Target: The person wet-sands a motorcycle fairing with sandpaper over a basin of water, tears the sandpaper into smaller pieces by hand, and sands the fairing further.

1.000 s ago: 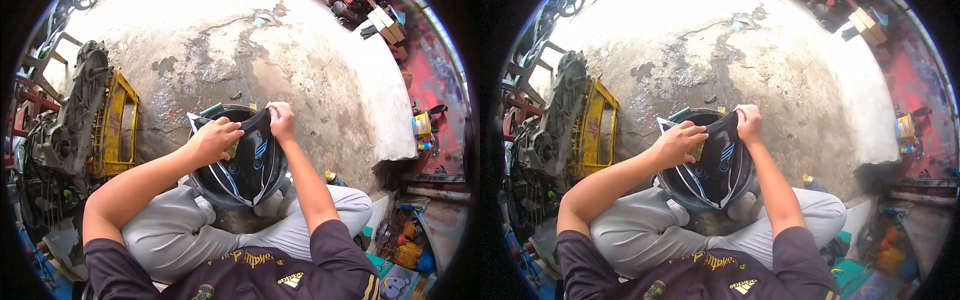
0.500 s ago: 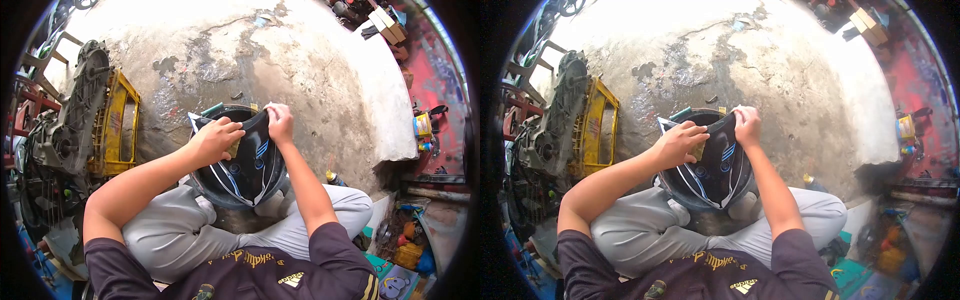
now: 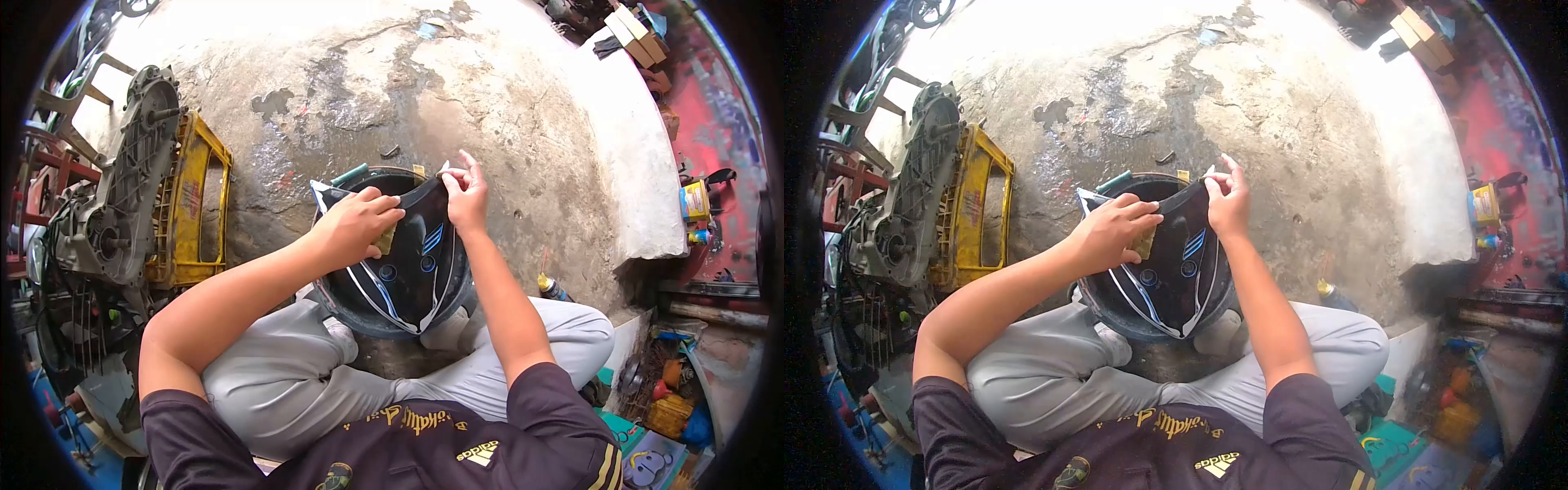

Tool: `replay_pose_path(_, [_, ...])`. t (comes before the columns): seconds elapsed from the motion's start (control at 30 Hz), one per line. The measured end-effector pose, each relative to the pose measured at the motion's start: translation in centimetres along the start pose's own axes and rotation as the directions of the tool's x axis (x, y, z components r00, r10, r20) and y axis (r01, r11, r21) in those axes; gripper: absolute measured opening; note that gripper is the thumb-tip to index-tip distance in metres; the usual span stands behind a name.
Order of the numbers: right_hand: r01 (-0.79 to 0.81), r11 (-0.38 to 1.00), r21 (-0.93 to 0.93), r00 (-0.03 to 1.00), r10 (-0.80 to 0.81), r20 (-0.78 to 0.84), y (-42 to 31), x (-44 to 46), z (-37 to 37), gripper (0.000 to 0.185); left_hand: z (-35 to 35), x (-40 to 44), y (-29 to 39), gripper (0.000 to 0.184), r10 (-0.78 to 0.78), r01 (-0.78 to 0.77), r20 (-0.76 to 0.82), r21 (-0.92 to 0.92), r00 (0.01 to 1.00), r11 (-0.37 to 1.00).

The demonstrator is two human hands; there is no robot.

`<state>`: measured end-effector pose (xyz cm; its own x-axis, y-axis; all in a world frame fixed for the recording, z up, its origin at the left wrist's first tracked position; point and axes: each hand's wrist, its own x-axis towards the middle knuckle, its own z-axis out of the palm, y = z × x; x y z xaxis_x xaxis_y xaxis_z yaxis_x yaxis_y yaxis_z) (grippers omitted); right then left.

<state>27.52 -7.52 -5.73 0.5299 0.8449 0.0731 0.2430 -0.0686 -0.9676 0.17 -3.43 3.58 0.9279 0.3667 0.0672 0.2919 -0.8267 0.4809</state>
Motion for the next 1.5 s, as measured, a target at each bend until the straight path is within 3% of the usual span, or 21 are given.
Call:
replay_pose_path(0.1, [-0.098,0.987,0.127,0.993,0.105,-0.045,0.6,0.7,0.0,0.055,0.1,0.2,-0.1,0.084,-0.012,0.012,0.015,0.005,1.0,1.0])
replay_pose_path(0.2, [-0.165,0.982,0.089,0.984,0.17,-0.047,0.6,1.3,-0.2,0.052,0.2,0.2,-0.1,0.084,-0.01,0.01,0.013,0.008,1.0,1.0])
replay_pose_path(0.27, [-0.217,0.976,-0.027,0.974,0.214,-0.069,0.4,1.5,-0.3,0.032,0.2,0.2,-0.1,0.084,-0.014,0.014,0.017,0.014,1.0,1.0])
replay_pose_path(0.3, [-0.214,0.976,-0.028,0.975,0.212,-0.068,0.0,1.5,-0.2,0.032,0.2,0.2,-0.1,0.084,-0.018,0.018,0.023,0.018,1.0,1.0])
replay_pose_path(0.37, [-0.044,0.936,-0.349,0.999,0.03,-0.044,-0.5,0.9,-0.2,0.013,0.3,0.2,-0.1,0.084,-0.013,0.013,0.018,0.02,1.0,1.0])
replay_pose_path(0.53, [0.165,0.857,-0.488,0.984,-0.179,0.017,-1.1,-0.8,-0.4,0.013,0.2,0.1,-0.1,0.084,-0.003,0.002,0.013,0.023,1.0,1.0])
replay_pose_path(0.6, [0.378,0.739,-0.557,0.91,-0.407,0.078,-0.6,-1.1,-0.7,0.015,0.2,0.1,-0.1,0.084,-0.002,0.001,0.014,0.029,1.0,1.0])
replay_pose_path(0.8, [0.369,0.802,-0.47,0.929,-0.34,0.15,-0.4,0.7,-1.6,0.012,0.3,0.0,-0.1,0.084,0.005,-0.006,0.006,0.025,1.0,1.0])
replay_pose_path(0.97, [0.404,0.725,-0.558,0.914,-0.339,0.222,-1.1,1.4,-1.7,0.009,0.4,0.0,-0.1,0.084,0.001,-0.001,0.001,0.021,1.0,1.0])
replay_pose_path(1.03, [0.507,0.687,-0.52,0.862,-0.403,0.309,-1.0,1.4,-1.6,0.009,0.4,0.0,-0.2,0.083,-0.012,0.012,0.006,0.009,1.0,1.0])
replay_pose_path(1.2, [0.425,0.757,-0.497,0.905,-0.355,0.234,-0.2,2.5,-1.8,0.01,0.5,0.0,-0.3,0.083,0.014,-0.014,-0.01,0.02,1.0,1.0])
replay_pose_path(1.3, [0.415,0.741,-0.528,0.91,-0.327,0.255,-0.5,2.1,-2.0,0.012,0.6,0.0,-0.3,0.082,0.009,-0.008,-0.03,0.005,1.0,1.0])
replay_pose_path(1.4, [0.397,0.804,-0.444,0.913,-0.296,0.282,0.1,2.7,-2.7,0.014,0.7,0.2,-0.4,0.082,0.007,-0.007,-0.012,0.017,1.0,1.0])
replay_pose_path(1.5, [0.441,0.752,-0.49,0.886,-0.277,0.372,-1.2,2.9,-2.6,0.015,0.8,0.1,-0.5,0.082,0.004,-0.004,-0.016,0.007,1.0,1.0])
